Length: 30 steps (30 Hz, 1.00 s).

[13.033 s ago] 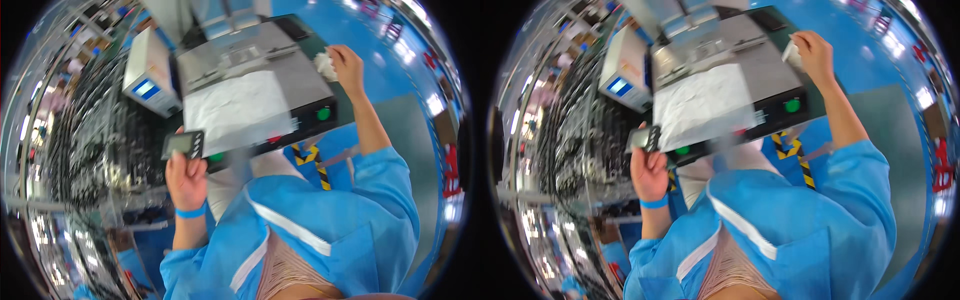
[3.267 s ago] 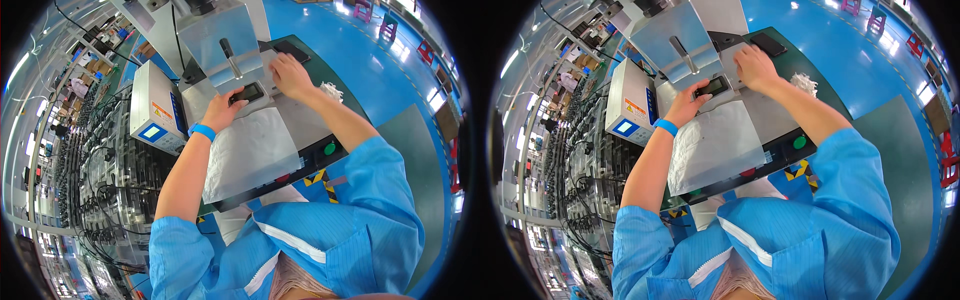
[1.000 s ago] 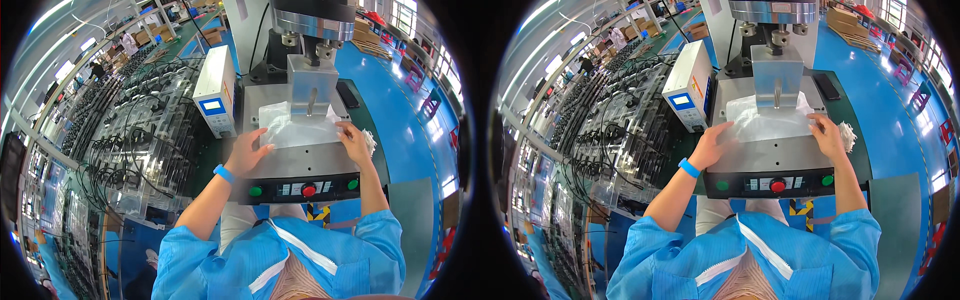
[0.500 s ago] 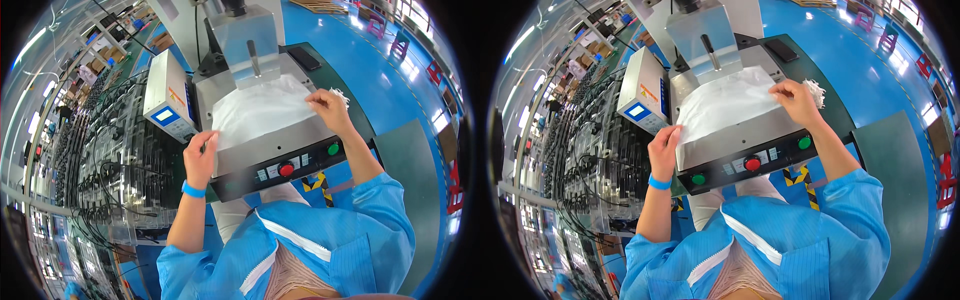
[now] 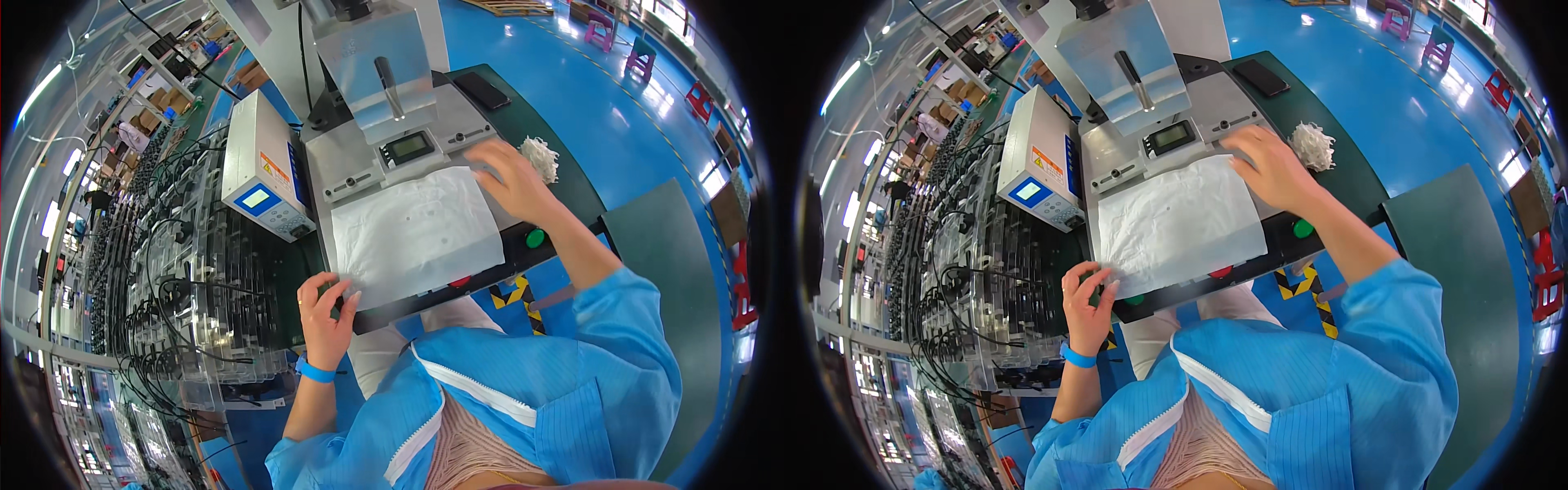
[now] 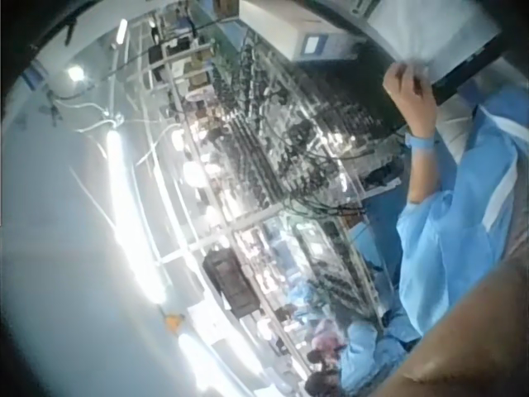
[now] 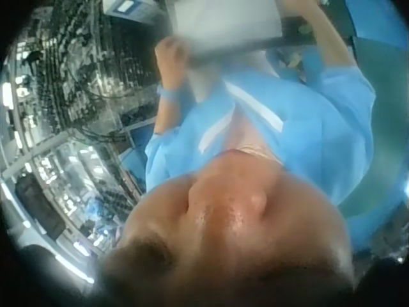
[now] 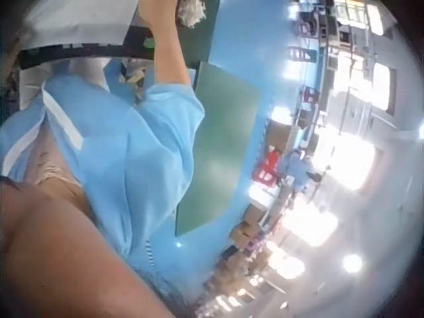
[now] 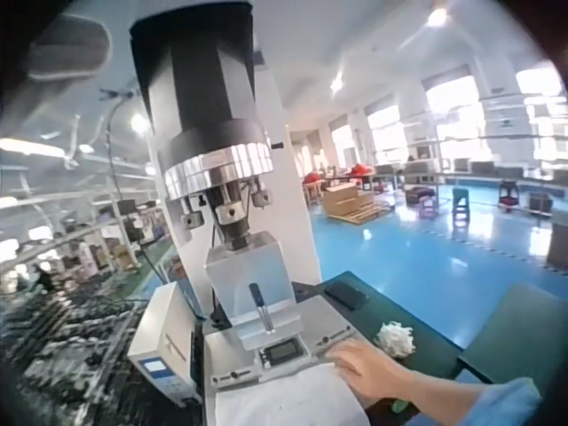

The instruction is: Operating a press machine and handling cables to assemble and test electronic devices.

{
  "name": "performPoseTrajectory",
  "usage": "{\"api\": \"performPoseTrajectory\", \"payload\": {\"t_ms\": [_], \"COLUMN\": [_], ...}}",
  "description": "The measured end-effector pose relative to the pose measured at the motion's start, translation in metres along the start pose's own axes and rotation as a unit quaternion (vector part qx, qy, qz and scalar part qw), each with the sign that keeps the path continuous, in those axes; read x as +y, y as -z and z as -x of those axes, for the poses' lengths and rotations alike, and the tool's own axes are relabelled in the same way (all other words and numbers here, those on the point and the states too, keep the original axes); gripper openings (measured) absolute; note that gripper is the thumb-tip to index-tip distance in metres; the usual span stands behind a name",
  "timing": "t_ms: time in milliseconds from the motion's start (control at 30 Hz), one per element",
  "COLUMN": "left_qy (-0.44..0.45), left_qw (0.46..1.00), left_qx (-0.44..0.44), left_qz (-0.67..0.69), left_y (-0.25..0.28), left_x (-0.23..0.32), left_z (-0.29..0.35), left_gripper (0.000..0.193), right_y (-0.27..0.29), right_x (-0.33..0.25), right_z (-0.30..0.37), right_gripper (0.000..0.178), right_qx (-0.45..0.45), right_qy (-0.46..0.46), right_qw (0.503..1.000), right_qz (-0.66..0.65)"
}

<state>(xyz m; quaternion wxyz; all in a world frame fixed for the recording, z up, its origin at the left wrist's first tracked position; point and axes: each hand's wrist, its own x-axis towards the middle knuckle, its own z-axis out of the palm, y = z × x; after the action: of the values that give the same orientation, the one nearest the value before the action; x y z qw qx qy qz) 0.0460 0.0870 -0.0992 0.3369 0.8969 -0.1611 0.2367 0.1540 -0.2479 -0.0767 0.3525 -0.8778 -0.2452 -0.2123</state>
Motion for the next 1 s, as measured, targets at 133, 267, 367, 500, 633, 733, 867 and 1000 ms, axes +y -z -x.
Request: {"api": "performPoseTrajectory", "payload": {"t_ms": [133, 267, 367, 500, 633, 733, 867, 1000], "left_qy": [-0.021, -0.038, -0.022, -0.017, -0.019, -0.024, -0.038, -0.064], "left_qw": [0.999, 0.999, 0.999, 1.0, 1.0, 0.999, 0.999, 0.997], "left_qx": [0.011, 0.009, 0.012, 0.015, 0.021, 0.02, 0.021, 0.045], "left_qz": [-0.027, -0.033, -0.028, -0.02, -0.008, 0.007, 0.008, 0.014], "left_y": [-0.002, 0.004, 0.008, 0.011, 0.011, 0.011, 0.014, 0.016], "left_x": [0.01, 0.009, 0.004, 0.006, 0.005, 0.003, 0.004, 0.023], "left_z": [-0.004, -0.004, 0.005, 0.009, 0.01, 0.01, 0.013, 0.012], "left_gripper": [0.027, 0.029, 0.028, 0.027, 0.026, 0.024, 0.029, 0.032], "right_y": [-0.051, -0.069, -0.081, -0.094, -0.1, -0.1, -0.062, -0.064], "right_x": [0.024, 0.006, -0.003, 0.006, 0.019, 0.028, 0.008, 0.017], "right_z": [-0.069, -0.099, -0.109, -0.114, -0.119, -0.116, -0.104, -0.087], "right_gripper": [0.03, 0.029, 0.024, 0.022, 0.021, 0.024, 0.02, 0.018], "right_qx": [-0.004, -0.103, 0.003, 0.053, 0.082, 0.118, -0.027, -0.053], "right_qy": [0.076, 0.028, -0.018, -0.021, 0.0, 0.014, -0.042, -0.058], "right_qw": [0.996, 0.989, 0.992, 0.988, 0.989, 0.993, 0.996, 0.948], "right_qz": [0.036, 0.104, 0.126, 0.142, 0.119, 0.019, -0.072, -0.309]}}
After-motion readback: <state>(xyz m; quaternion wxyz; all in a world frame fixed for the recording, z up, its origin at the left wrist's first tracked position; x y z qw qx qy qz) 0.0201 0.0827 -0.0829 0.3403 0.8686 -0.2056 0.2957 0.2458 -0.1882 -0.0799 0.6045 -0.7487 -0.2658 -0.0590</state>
